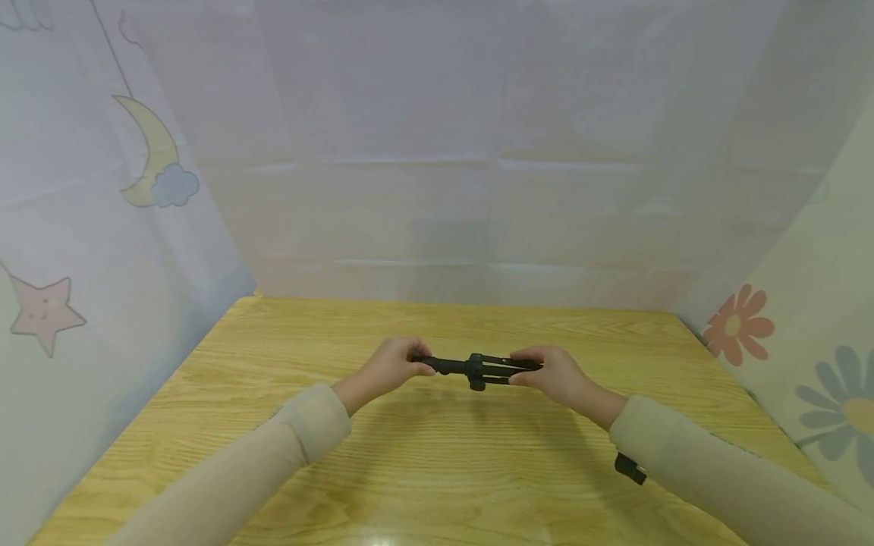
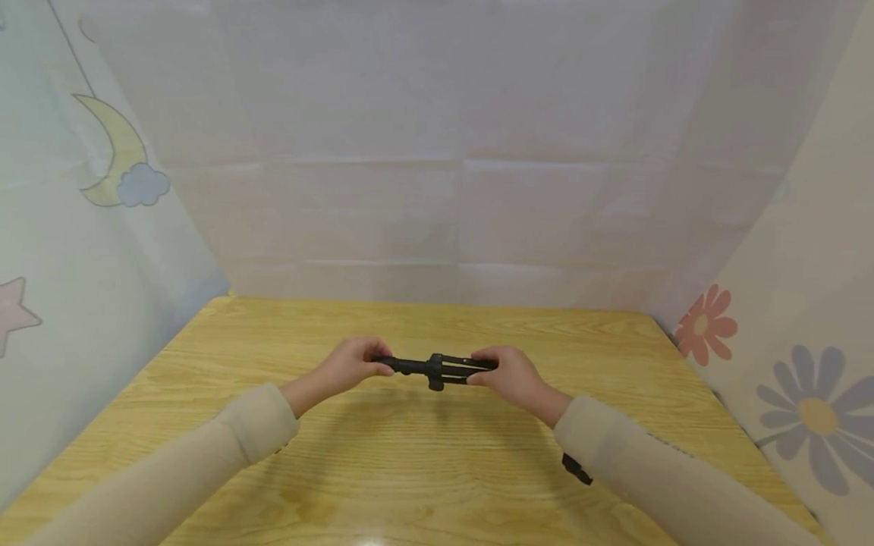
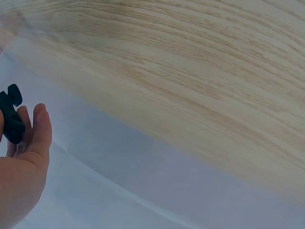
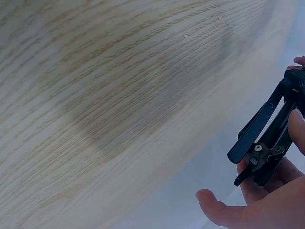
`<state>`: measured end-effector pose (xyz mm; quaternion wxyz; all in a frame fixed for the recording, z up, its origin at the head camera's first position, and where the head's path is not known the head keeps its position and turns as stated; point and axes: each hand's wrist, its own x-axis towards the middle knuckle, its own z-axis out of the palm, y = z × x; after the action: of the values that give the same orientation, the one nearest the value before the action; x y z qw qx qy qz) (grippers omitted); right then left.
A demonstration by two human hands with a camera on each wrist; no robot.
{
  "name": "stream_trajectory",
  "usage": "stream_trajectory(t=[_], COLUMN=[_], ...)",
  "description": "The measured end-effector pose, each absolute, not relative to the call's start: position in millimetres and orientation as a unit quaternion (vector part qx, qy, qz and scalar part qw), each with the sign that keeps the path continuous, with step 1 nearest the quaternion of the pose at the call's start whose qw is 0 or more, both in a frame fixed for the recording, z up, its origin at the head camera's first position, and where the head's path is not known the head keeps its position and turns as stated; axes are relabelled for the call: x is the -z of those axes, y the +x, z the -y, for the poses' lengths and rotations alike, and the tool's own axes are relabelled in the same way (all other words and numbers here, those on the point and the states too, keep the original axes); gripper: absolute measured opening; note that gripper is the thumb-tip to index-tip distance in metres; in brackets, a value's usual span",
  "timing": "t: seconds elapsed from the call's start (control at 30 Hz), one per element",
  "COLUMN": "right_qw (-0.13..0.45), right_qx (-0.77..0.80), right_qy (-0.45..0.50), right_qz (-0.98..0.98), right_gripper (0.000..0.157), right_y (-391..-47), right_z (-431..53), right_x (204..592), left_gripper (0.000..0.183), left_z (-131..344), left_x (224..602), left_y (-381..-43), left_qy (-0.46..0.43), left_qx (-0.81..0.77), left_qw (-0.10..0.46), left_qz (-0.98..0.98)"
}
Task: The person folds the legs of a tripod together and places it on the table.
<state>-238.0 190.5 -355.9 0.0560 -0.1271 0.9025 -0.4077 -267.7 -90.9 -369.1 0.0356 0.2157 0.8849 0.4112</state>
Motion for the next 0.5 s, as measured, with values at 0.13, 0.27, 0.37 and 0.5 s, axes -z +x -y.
stream_trajectory(t=[0.13, 0.27, 0.37, 0.5], right_qw=[0.048, 0.038, 0.035, 0.035], right_qx=[0.401, 0.395, 0.389, 0.381], right_qy=[-0.114, -0.106, -0.104, -0.103], right_qz=[-0.908, -0.912, -0.915, -0.918], right_gripper=[0.048, 0.047, 0.046, 0.047], right_y=[-240, -242, -244, -245], right_z=[-189, -188, -187, -187], right_x=[358, 362, 365, 370], left_gripper=[0.014, 0.013, 0.013, 0.014], left_z=[90, 90, 89, 87], left_x=[374, 380, 385, 389], left_y=[-269, -271, -270, -269], left_qy=[0.225, 0.227, 0.219, 0.217], left_qx=[-0.407, -0.404, -0.401, -0.392], left_qw=[0.034, 0.042, 0.052, 0.058], left_qz=[-0.884, -0.885, -0.888, -0.892])
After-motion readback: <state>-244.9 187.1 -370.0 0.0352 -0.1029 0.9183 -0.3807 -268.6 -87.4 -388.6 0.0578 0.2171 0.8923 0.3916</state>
